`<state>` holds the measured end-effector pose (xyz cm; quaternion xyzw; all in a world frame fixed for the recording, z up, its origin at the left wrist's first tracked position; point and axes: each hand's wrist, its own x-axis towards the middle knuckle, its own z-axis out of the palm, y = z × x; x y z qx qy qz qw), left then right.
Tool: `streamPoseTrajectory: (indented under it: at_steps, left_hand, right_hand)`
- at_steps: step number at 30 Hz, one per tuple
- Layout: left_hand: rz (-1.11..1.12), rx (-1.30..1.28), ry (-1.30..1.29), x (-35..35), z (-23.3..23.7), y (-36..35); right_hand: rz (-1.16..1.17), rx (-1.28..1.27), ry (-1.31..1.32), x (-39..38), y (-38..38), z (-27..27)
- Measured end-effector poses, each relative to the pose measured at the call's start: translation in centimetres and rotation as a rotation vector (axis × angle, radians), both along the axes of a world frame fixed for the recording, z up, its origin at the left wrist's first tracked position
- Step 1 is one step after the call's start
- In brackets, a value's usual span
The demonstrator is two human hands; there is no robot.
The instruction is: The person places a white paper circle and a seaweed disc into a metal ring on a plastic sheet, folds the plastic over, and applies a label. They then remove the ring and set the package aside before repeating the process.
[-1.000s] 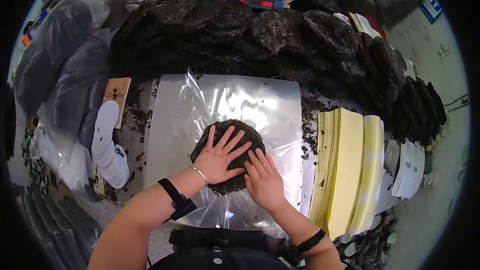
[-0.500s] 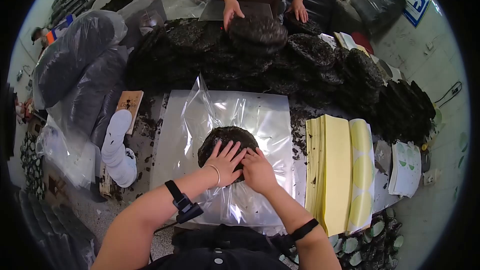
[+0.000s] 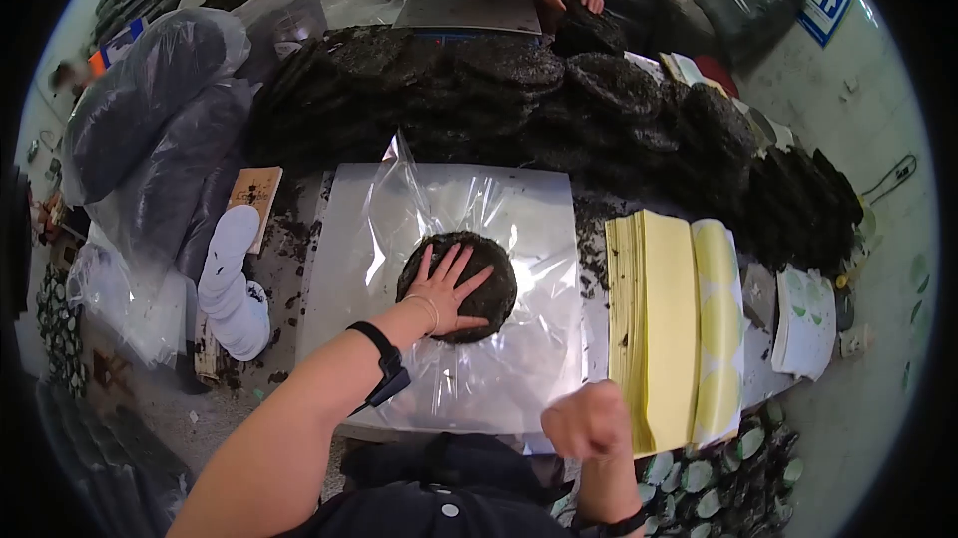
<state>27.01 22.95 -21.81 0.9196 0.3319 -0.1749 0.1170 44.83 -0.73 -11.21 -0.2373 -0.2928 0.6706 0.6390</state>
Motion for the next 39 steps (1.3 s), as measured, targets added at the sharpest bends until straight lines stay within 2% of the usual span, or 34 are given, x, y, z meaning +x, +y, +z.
streamPoseTrajectory:
  at_steps: [1,2,4,5,6,7,8,9,10,12,13,15,17,19,20,22,24,26,27,28,29,31,32,33,34,36,38,39]
  left_hand:
    - [-0.005,0.170,-0.284,-0.8,-1.7,-0.5]
    - [0.001,0.190,-0.296,-0.8,-0.8,-0.5]
    - [0.140,-0.120,-0.365,-0.8,3.3,-0.6]
    - [0.340,-0.198,-0.770,-2.1,7.7,-3.7]
    - [0.408,-0.319,-1.027,-3.5,12.3,-7.5]
    - [0.181,-0.400,-1.201,-6.2,13.9,-10.8]
    - [0.057,-0.625,-1.179,-7.9,14.6,-14.5]
    - [-0.039,-0.731,-1.089,-8.6,13.1,-17.1]
    - [-0.141,-0.827,-0.998,-9.1,11.0,-19.2]
    - [0.216,-0.414,-1.012,-10.0,3.7,-21.6]
    - [0.390,-0.277,-1.032,-10.6,2.0,-21.3]
    - [0.497,0.110,-1.046,-10.9,0.1,-18.6]
    - [0.442,0.242,-0.989,-10.0,-0.7,-15.2]
    - [0.272,0.401,-0.890,-8.3,0.0,-11.5]
    - [0.266,0.402,-0.888,-8.0,0.2,-9.5]
    - [-0.031,0.301,-0.774,-7.4,0.2,-6.0]
    - [-0.096,0.265,-0.851,-7.1,-0.3,-3.3]
    - [-0.136,0.058,-0.694,-6.7,0.2,-0.9]
    - [0.067,-0.016,-0.858,-5.2,1.9,-0.8]
    - [0.072,-0.023,-0.857,-3.9,1.8,-0.3]
    - [0.223,-0.036,-0.728,-2.5,1.5,0.5]
    - [0.438,0.026,-0.568,-0.6,1.3,0.9]
    - [0.507,0.097,-0.539,-0.1,1.0,0.3]
    - [0.390,0.312,-0.641,-0.1,0.4,-0.1]
    - [0.272,0.531,-0.742,0.0,0.0,-0.3]
    - [0.281,0.453,-0.796,0.2,0.4,0.7]
    - [0.376,-0.005,-0.694,0.0,-0.5,2.1]
    - [0.532,-0.231,-0.562,0.7,2.1,3.2]
  right_hand:
    - [0.111,0.311,0.321,-0.9,-0.4,-0.8]
    - [0.039,0.204,-0.189,-2.4,-1.6,-2.7]
    - [-0.131,-0.010,-1.200,-3.9,-2.0,-6.8]
    - [-0.132,0.006,-1.195,-4.3,-1.5,-8.3]
    - [-0.166,0.275,-1.623,-4.6,-1.0,-9.7]
    - [-0.189,0.559,-2.031,-5.3,-1.0,-11.0]
    - [-0.213,0.462,-2.092,-6.1,0.0,-11.1]
    - [-0.239,0.368,-2.151,-6.8,1.9,-10.9]
    - [-0.427,0.433,-2.137,-7.0,3.8,-12.3]
    - [-0.448,0.418,-2.069,-7.5,7.0,-10.0]
    - [-0.458,0.426,-2.064,-7.6,8.1,-9.9]
    - [-0.391,0.386,-1.991,-7.7,9.3,-10.3]
    - [-0.380,0.396,-2.006,-7.7,10.6,-10.8]
    - [-0.462,0.476,-1.992,-7.8,12.2,-11.3]
    - [-0.469,0.472,-1.990,-7.7,12.5,-11.5]
    - [-0.475,0.492,-2.030,-7.4,12.6,-11.8]
    - [-0.426,0.443,-2.031,-7.4,12.5,-11.1]
    - [-0.374,0.384,-2.018,-7.8,12.5,-10.7]
    - [-0.376,0.367,-2.018,-8.0,12.6,-10.4]
    - [-0.375,0.358,-2.019,-8.0,12.5,-10.1]
    - [-0.372,0.360,-2.020,-7.9,12.4,-9.5]
    - [-0.266,0.366,-1.874,-6.9,12.1,-8.5]
    - [-0.408,0.381,-1.660,-6.2,11.0,-8.9]
    - [-0.541,0.395,-1.441,-5.3,9.1,-9.8]
    - [-0.694,0.219,-1.400,-4.0,6.5,-12.0]
    - [-0.685,-0.426,-0.953,-3.0,7.3,-12.1]
    - [-0.510,-0.554,-0.416,-0.1,11.6,-13.6]
    - [-0.401,-0.415,-0.258,0.5,14.0,-13.2]
